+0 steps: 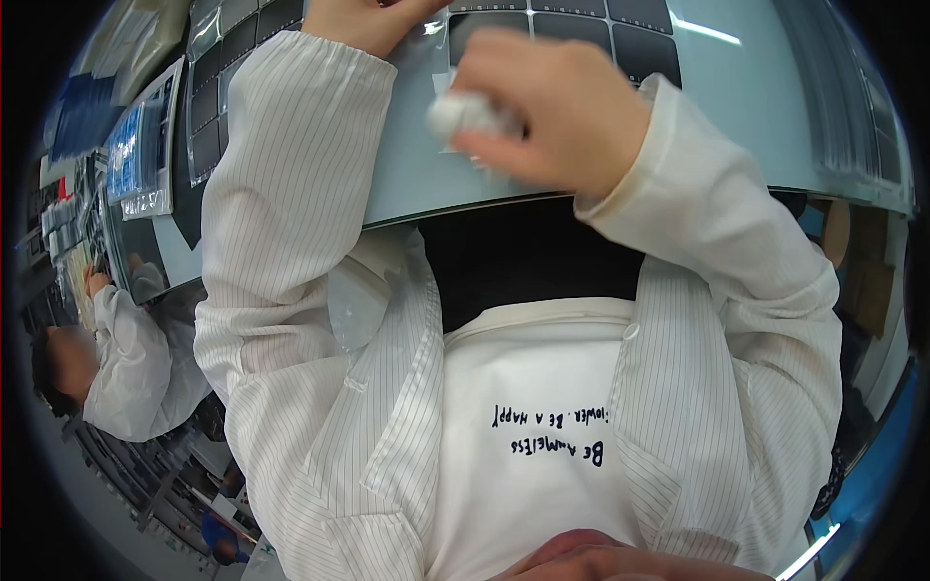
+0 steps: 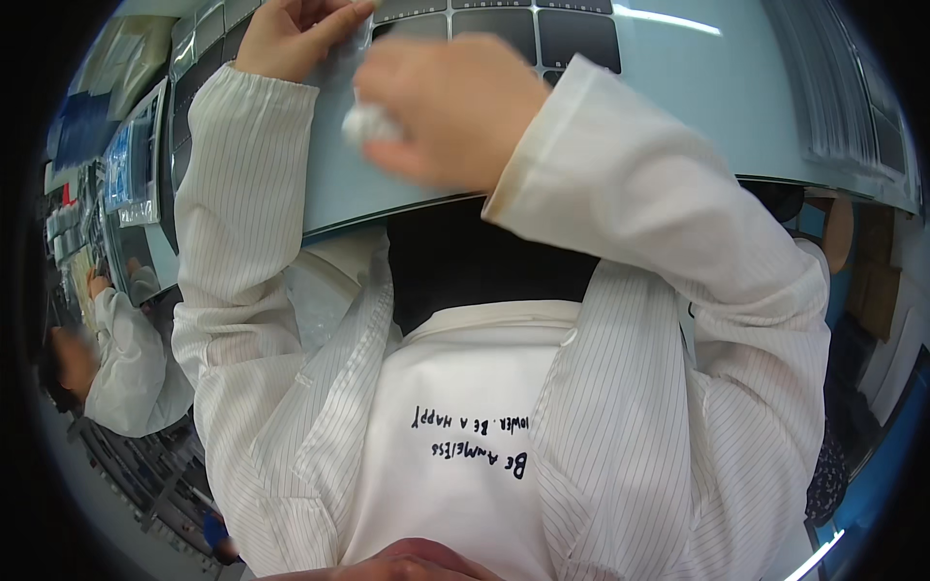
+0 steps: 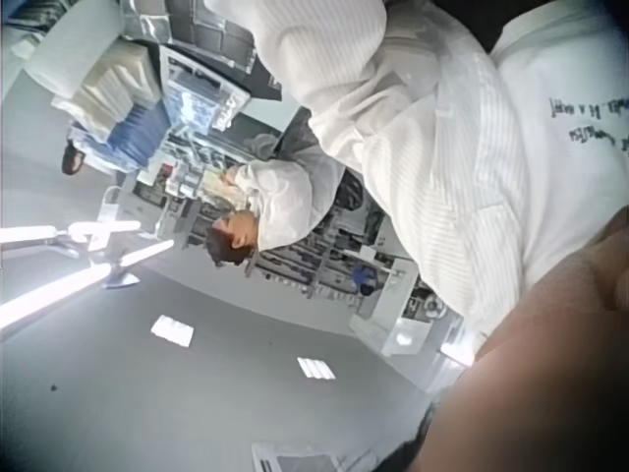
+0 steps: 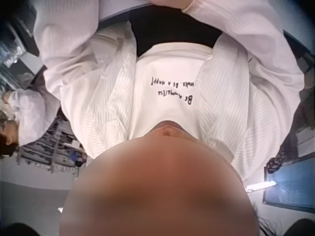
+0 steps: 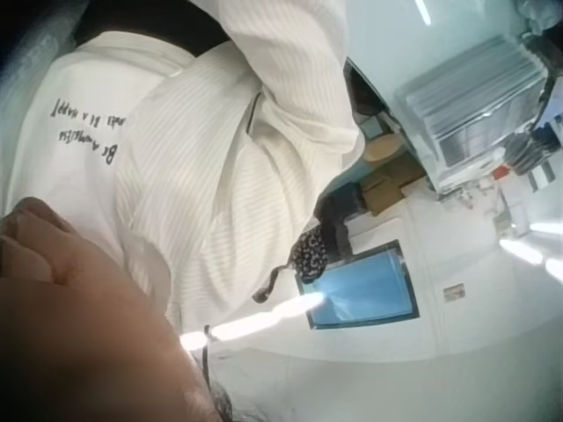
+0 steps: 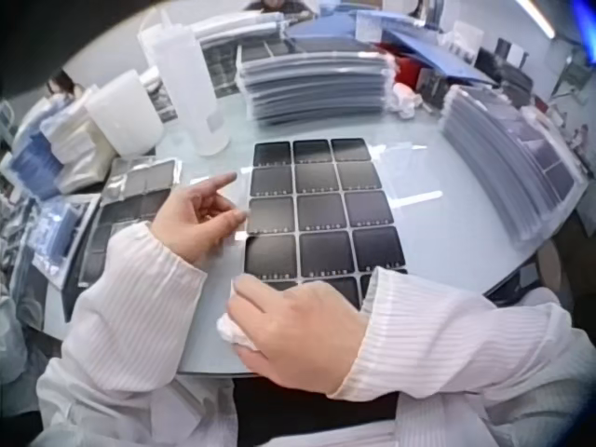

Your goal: Wiping rectangular electronic panels with a cleaning solution and inspecting them under light.

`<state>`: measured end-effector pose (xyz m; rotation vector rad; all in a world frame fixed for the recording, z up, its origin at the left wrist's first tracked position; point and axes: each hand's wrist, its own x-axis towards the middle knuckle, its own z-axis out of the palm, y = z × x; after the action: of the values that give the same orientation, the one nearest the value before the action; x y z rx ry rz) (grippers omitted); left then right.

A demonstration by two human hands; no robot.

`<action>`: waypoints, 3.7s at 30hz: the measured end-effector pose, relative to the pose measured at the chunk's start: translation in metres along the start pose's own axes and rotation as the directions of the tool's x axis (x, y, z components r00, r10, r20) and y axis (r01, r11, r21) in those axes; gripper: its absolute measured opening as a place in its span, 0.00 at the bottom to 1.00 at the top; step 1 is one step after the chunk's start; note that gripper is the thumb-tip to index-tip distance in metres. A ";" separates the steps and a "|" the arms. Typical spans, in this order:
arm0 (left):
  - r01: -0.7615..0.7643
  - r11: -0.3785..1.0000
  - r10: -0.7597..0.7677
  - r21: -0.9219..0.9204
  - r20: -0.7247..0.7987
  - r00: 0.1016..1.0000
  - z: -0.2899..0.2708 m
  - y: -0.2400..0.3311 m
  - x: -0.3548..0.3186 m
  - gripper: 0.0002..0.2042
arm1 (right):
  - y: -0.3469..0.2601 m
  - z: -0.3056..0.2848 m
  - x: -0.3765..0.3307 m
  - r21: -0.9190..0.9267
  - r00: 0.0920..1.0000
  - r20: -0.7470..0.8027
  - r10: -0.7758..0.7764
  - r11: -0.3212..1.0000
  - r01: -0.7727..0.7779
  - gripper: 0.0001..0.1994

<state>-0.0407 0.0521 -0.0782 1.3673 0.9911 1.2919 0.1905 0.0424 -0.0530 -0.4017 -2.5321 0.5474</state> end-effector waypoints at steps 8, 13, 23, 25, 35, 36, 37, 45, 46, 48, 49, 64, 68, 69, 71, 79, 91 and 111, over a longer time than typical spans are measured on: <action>0.333 0.861 -0.253 0.384 -0.245 0.936 0.041 0.040 0.006 0.35 | -0.008 0.006 -0.013 0.074 0.998 -0.009 -0.066 0.995 0.066 0.14; 0.438 0.763 -0.411 0.475 -0.166 0.896 0.016 0.034 -0.007 0.24 | 0.011 -0.034 -0.009 0.033 1.000 -0.013 0.018 0.999 -0.018 0.12; 0.426 0.759 -0.487 0.492 -0.005 0.874 0.032 0.060 -0.017 0.29 | 0.085 -0.139 -0.071 -0.042 0.828 -0.352 0.437 0.876 -0.480 0.11; 0.409 0.742 -0.471 0.531 -0.021 0.882 0.031 0.061 -0.020 0.30 | 0.083 -0.141 -0.077 -0.027 0.820 -0.364 0.441 0.875 -0.483 0.11; 0.482 0.745 -0.554 0.461 0.024 0.832 0.031 0.070 -0.019 0.33 | 0.039 -0.095 -0.056 0.041 0.949 0.007 0.316 0.948 -0.316 0.13; 0.464 0.751 -0.540 0.469 0.033 0.841 0.030 0.070 -0.021 0.33 | 0.050 -0.096 -0.053 0.003 0.935 -0.082 0.346 0.938 -0.347 0.13; 0.443 0.759 -0.524 0.478 0.045 0.850 0.029 0.070 -0.021 0.33 | 0.063 -0.099 -0.051 -0.035 0.913 -0.174 0.369 0.924 -0.380 0.12; 0.449 0.748 -0.536 0.490 0.047 0.843 0.030 0.074 -0.023 0.33 | 0.056 -0.102 -0.045 -0.005 0.948 0.013 0.318 0.948 -0.318 0.10; 0.431 0.751 -0.525 0.500 0.055 0.850 0.030 0.074 -0.021 0.33 | 0.072 -0.106 -0.045 -0.119 0.944 -0.095 0.315 0.938 -0.325 0.10; 0.425 0.750 -0.522 0.507 0.059 0.851 0.032 0.073 -0.019 0.33 | 0.085 -0.105 -0.044 -0.222 0.942 -0.222 0.252 0.928 -0.300 0.10; 0.423 0.746 -0.522 0.515 0.058 0.851 0.033 0.073 -0.018 0.33 | 0.080 -0.105 -0.045 -0.220 0.942 -0.222 0.251 0.928 -0.299 0.10; 0.407 0.730 -0.509 0.549 0.040 0.860 0.034 0.071 -0.017 0.33 | 0.061 -0.158 -0.029 -0.255 0.745 -0.444 0.498 0.727 -0.638 0.10; 0.417 0.746 -0.508 0.519 0.039 0.861 0.035 0.070 -0.016 0.34 | 0.101 -0.176 -0.078 -0.205 0.810 -0.418 0.411 0.826 -0.525 0.14; 0.429 0.748 -0.514 0.507 0.034 0.857 0.036 0.071 -0.016 0.34 | 0.101 -0.175 -0.080 -0.206 0.808 -0.421 0.412 0.824 -0.527 0.14; 0.438 0.749 -0.521 0.497 0.035 0.853 0.036 0.074 -0.015 0.33 | 0.102 -0.173 -0.084 -0.212 0.815 -0.395 0.424 0.821 -0.530 0.15; 0.494 0.738 -0.558 0.460 0.004 0.830 0.038 0.075 -0.013 0.34 | 0.048 -0.123 -0.064 0.024 0.961 -0.104 0.255 0.967 -0.254 0.13; 0.437 0.734 -0.531 0.520 0.038 0.847 0.038 0.077 -0.014 0.34 | 0.049 -0.107 -0.056 0.133 0.957 0.220 0.191 0.966 -0.223 0.16; 0.183 0.852 0.059 0.490 -0.438 0.897 -0.015 0.079 0.028 0.37 | 0.129 -0.136 0.029 0.813 0.702 -0.216 0.678 0.523 -0.256 0.15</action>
<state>-0.0573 0.0660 0.0045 1.4428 1.7954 1.3681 0.2622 0.2071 0.0078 -0.8256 -1.4403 1.4098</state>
